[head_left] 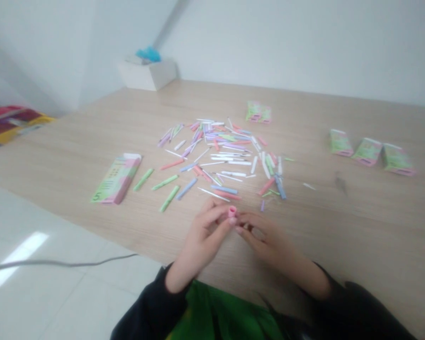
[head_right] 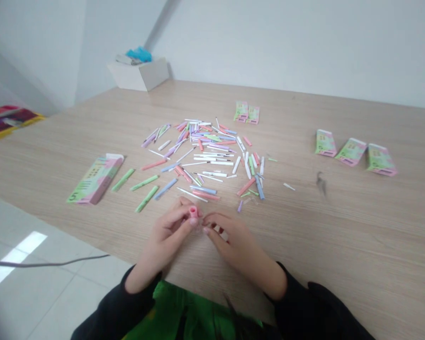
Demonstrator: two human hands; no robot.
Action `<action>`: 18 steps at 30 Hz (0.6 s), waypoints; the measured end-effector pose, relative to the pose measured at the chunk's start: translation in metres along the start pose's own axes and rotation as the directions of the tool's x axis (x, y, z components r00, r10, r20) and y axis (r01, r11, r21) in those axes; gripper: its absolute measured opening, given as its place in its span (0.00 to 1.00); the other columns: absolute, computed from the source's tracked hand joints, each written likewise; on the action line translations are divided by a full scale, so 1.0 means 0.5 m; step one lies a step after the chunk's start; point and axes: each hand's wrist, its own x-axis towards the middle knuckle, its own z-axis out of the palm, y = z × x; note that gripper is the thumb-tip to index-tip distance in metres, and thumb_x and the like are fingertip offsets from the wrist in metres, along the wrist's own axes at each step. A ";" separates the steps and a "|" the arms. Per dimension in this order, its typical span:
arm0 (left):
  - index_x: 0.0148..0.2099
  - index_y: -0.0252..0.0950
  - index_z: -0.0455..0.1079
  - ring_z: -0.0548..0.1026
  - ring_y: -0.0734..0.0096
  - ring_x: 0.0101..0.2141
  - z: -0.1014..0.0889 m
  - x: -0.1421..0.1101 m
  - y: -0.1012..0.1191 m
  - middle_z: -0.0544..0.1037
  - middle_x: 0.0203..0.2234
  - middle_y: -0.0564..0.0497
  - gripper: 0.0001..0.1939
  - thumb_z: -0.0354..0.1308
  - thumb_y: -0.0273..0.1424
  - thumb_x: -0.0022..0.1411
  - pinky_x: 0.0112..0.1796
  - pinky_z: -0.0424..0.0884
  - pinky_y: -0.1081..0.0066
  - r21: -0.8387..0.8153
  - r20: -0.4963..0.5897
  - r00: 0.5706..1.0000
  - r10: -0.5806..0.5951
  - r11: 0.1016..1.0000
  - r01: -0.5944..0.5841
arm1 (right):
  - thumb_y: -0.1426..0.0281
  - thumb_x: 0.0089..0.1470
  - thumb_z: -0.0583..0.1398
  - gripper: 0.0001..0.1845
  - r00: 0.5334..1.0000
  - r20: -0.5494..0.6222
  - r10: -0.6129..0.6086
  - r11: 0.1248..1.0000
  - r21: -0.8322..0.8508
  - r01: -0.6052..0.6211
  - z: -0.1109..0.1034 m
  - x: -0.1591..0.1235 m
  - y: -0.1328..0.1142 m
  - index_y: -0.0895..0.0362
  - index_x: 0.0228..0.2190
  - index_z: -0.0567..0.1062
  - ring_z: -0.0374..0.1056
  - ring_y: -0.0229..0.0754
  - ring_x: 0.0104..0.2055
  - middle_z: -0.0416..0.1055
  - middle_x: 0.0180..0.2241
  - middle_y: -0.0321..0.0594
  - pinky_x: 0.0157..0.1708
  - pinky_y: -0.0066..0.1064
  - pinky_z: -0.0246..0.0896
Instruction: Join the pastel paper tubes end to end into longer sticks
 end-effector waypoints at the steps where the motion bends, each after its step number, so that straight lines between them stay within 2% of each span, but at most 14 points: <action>1: 0.41 0.35 0.78 0.73 0.68 0.38 0.001 -0.006 -0.003 0.74 0.35 0.49 0.07 0.59 0.30 0.69 0.42 0.70 0.70 0.049 0.007 0.999 0.035 0.998 -0.036 | 0.74 0.60 0.59 0.06 0.998 -0.044 -0.034 0.998 -0.055 0.031 -0.008 -0.006 0.003 0.54 0.38 0.77 0.73 0.42 0.38 0.77 0.38 0.41 0.36 0.32 0.68; 3: 0.44 0.34 0.78 0.75 0.68 0.39 0.007 -0.016 -0.012 0.75 0.36 0.48 0.07 0.59 0.28 0.69 0.42 0.71 0.71 0.130 0.049 0.995 0.091 0.987 -0.097 | 0.74 0.59 0.60 0.06 0.992 -0.109 -0.067 0.988 -0.144 0.051 -0.024 -0.017 0.011 0.54 0.39 0.77 0.71 0.41 0.37 0.75 0.37 0.41 0.36 0.33 0.68; 6: 0.42 0.33 0.79 0.77 0.69 0.35 0.016 -0.026 -0.023 0.79 0.33 0.48 0.07 0.58 0.27 0.69 0.39 0.72 0.72 0.205 0.117 0.987 0.109 0.970 -0.131 | 0.73 0.61 0.59 0.06 0.991 -0.135 -0.005 0.979 -0.203 -0.023 -0.043 -0.030 0.023 0.55 0.35 0.76 0.68 0.40 0.31 0.72 0.31 0.38 0.33 0.33 0.67; 10: 0.43 0.33 0.78 0.80 0.70 0.35 0.015 -0.034 -0.023 0.82 0.34 0.47 0.06 0.59 0.25 0.68 0.39 0.73 0.75 0.227 0.022 0.989 0.147 0.963 -0.148 | 0.72 0.62 0.56 0.09 0.988 -0.131 0.084 0.970 -0.215 -0.111 -0.055 -0.043 0.033 0.54 0.32 0.76 0.68 0.42 0.29 0.72 0.29 0.40 0.30 0.34 0.67; 13: 0.40 0.34 0.77 0.82 0.71 0.33 0.015 -0.043 -0.027 0.84 0.32 0.49 0.04 0.61 0.24 0.66 0.37 0.74 0.78 0.222 -0.088 0.993 0.080 0.973 -0.059 | 0.70 0.62 0.56 0.09 0.985 -0.149 0.085 0.966 -0.232 -0.118 -0.061 -0.050 0.040 0.53 0.32 0.76 0.69 0.44 0.28 0.73 0.28 0.40 0.29 0.36 0.68; 14: 0.40 0.35 0.77 0.83 0.70 0.35 0.017 -0.047 -0.031 0.85 0.33 0.49 0.05 0.60 0.24 0.66 0.39 0.75 0.77 0.205 -0.063 0.998 0.018 0.979 -0.004 | 0.69 0.61 0.56 0.10 0.984 -0.158 0.086 0.965 -0.233 -0.121 -0.063 -0.051 0.042 0.53 0.31 0.76 0.70 0.44 0.28 0.73 0.28 0.40 0.28 0.36 0.69; 16: 0.43 0.36 0.76 0.84 0.67 0.40 0.021 -0.056 -0.038 0.85 0.37 0.47 0.06 0.58 0.26 0.68 0.43 0.76 0.75 0.174 0.013 1.000 -0.016 0.985 0.014 | 0.69 0.61 0.56 0.10 0.981 -0.170 0.096 0.962 -0.238 -0.136 -0.067 -0.055 0.048 0.53 0.31 0.76 0.70 0.44 0.27 0.74 0.27 0.40 0.27 0.35 0.69; 18: 0.40 0.37 0.75 0.84 0.68 0.38 0.022 -0.063 -0.042 0.85 0.35 0.48 0.05 0.57 0.26 0.68 0.40 0.77 0.76 0.177 -0.015 0.999 -0.046 0.983 0.048 | 0.68 0.60 0.56 0.11 0.978 -0.184 0.103 0.956 -0.253 -0.148 -0.071 -0.058 0.055 0.54 0.31 0.77 0.70 0.43 0.26 0.74 0.26 0.39 0.27 0.34 0.69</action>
